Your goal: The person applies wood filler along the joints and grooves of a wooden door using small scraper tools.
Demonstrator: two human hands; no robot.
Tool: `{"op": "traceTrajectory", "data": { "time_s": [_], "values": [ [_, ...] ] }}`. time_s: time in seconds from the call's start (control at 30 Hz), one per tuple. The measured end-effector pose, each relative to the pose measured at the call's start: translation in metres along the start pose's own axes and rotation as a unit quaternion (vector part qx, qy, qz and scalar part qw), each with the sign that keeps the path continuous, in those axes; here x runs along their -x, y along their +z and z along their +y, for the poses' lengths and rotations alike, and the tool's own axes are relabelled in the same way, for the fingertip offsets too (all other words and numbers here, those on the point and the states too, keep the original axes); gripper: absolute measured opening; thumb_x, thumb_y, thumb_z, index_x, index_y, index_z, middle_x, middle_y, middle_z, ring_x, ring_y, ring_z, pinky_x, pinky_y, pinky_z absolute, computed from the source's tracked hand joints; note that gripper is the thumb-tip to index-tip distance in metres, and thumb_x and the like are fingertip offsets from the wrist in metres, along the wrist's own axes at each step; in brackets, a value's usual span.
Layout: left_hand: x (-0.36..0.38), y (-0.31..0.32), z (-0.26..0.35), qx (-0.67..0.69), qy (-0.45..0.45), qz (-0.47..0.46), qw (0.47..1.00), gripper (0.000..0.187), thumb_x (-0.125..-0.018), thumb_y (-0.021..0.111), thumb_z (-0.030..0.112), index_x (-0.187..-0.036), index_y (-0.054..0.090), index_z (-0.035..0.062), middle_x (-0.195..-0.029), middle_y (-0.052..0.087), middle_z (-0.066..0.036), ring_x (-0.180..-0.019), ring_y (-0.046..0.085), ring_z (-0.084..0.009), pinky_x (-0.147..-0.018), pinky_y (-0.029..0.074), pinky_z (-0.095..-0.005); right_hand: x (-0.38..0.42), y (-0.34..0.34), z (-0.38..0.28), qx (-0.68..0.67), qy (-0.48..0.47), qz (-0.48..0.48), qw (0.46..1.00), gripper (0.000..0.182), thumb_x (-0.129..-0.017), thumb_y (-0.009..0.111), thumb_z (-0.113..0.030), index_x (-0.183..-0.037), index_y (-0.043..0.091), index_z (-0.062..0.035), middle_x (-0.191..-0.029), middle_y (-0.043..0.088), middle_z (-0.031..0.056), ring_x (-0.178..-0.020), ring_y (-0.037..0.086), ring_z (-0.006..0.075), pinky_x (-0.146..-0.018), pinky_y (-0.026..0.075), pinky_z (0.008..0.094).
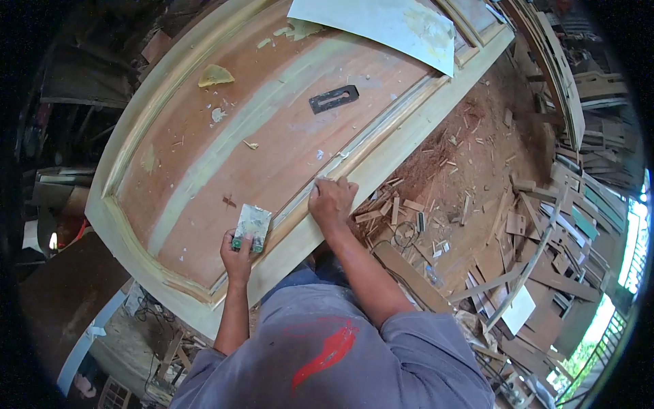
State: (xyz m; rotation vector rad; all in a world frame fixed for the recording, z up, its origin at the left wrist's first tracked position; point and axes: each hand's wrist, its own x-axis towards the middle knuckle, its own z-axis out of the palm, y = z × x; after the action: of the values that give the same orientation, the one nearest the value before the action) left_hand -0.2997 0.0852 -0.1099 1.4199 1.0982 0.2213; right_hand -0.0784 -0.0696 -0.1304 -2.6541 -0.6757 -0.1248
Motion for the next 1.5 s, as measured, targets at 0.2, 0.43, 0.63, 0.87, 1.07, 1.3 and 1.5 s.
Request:
{"op": "traceTrajectory", "data": {
  "time_s": [0.2, 0.43, 0.63, 0.87, 1.07, 1.3, 1.5],
  "values": [
    [0.009, -0.001, -0.014, 0.046, 0.038, 0.042, 0.997, 0.017, -0.095, 0.072, 0.012, -0.104, 0.061, 0.0022, -0.096, 0.063, -0.002, -0.086, 0.059, -0.0099, -0.077, 0.051, -0.0278, -0.002, -0.012, 0.010, -0.042, 0.131, -0.052, 0.989, 0.012, -0.081, 0.077, -0.020, -0.089, 0.081, -0.0122, -0.084, 0.071, 0.0097, -0.084, 0.063, 0.0317, -0.082, 0.047, 0.0456],
    [0.022, 0.004, -0.050, 0.035, 0.060, 0.093, 0.993, 0.021, -0.096, 0.071, 0.013, -0.107, 0.060, 0.0002, -0.099, 0.063, -0.005, -0.088, 0.060, -0.0114, -0.078, 0.053, -0.0286, -0.084, -0.016, 0.085, -0.044, 0.126, 0.035, 0.990, 0.017, -0.084, 0.077, -0.021, -0.095, 0.081, -0.0092, -0.084, 0.070, 0.0138, -0.086, 0.064, 0.0328, -0.082, 0.052, 0.0454],
    [0.029, 0.000, -0.055, 0.035, 0.070, 0.101, 0.992, 0.023, -0.095, 0.072, 0.014, -0.108, 0.059, -0.0002, -0.098, 0.063, -0.006, -0.088, 0.060, -0.0117, -0.077, 0.053, -0.0287, -0.081, -0.009, 0.089, 0.008, 0.093, -0.030, 0.995, 0.015, -0.084, 0.078, -0.017, -0.096, 0.081, -0.0089, -0.085, 0.070, 0.0171, -0.088, 0.065, 0.0343, -0.081, 0.053, 0.0444],
    [0.030, -0.012, -0.044, 0.020, 0.078, 0.113, 0.990, 0.022, -0.095, 0.073, 0.016, -0.105, 0.060, 0.0010, -0.096, 0.063, -0.005, -0.085, 0.058, -0.0124, -0.077, 0.052, -0.0299, -0.062, -0.013, 0.048, 0.012, 0.048, -0.049, 0.998, 0.008, -0.080, 0.073, -0.011, -0.085, 0.077, -0.0072, -0.081, 0.071, 0.0148, -0.087, 0.063, 0.0354, -0.082, 0.049, 0.0478],
    [0.029, -0.020, -0.042, 0.029, 0.090, 0.121, 0.988, 0.022, -0.095, 0.073, 0.017, -0.104, 0.060, 0.0011, -0.096, 0.063, -0.006, -0.086, 0.058, -0.0128, -0.077, 0.051, -0.0298, -0.027, -0.004, 0.020, -0.022, 0.016, -0.008, 1.000, 0.007, -0.077, 0.073, -0.009, -0.084, 0.076, -0.0073, -0.081, 0.072, 0.0135, -0.083, 0.063, 0.0341, -0.082, 0.048, 0.0467],
    [0.030, -0.025, -0.029, 0.012, 0.093, 0.116, 0.989, 0.023, -0.095, 0.073, 0.017, -0.106, 0.060, 0.0010, -0.097, 0.063, -0.005, -0.086, 0.058, -0.0132, -0.078, 0.051, -0.0302, 0.025, 0.002, -0.031, -0.047, -0.004, -0.043, 0.998, 0.007, -0.076, 0.074, -0.008, -0.082, 0.076, -0.0063, -0.081, 0.073, 0.0117, -0.082, 0.063, 0.0331, -0.081, 0.047, 0.0459],
    [0.027, -0.025, -0.032, -0.003, 0.107, 0.112, 0.988, 0.022, -0.096, 0.073, 0.016, -0.106, 0.061, 0.0011, -0.096, 0.063, -0.005, -0.085, 0.058, -0.0127, -0.077, 0.050, -0.0297, 0.053, -0.006, -0.056, -0.120, 0.026, -0.113, 0.986, 0.012, -0.081, 0.074, -0.016, -0.089, 0.079, -0.0076, -0.081, 0.072, 0.0129, -0.082, 0.063, 0.0337, -0.081, 0.047, 0.0457]
  ]
}}
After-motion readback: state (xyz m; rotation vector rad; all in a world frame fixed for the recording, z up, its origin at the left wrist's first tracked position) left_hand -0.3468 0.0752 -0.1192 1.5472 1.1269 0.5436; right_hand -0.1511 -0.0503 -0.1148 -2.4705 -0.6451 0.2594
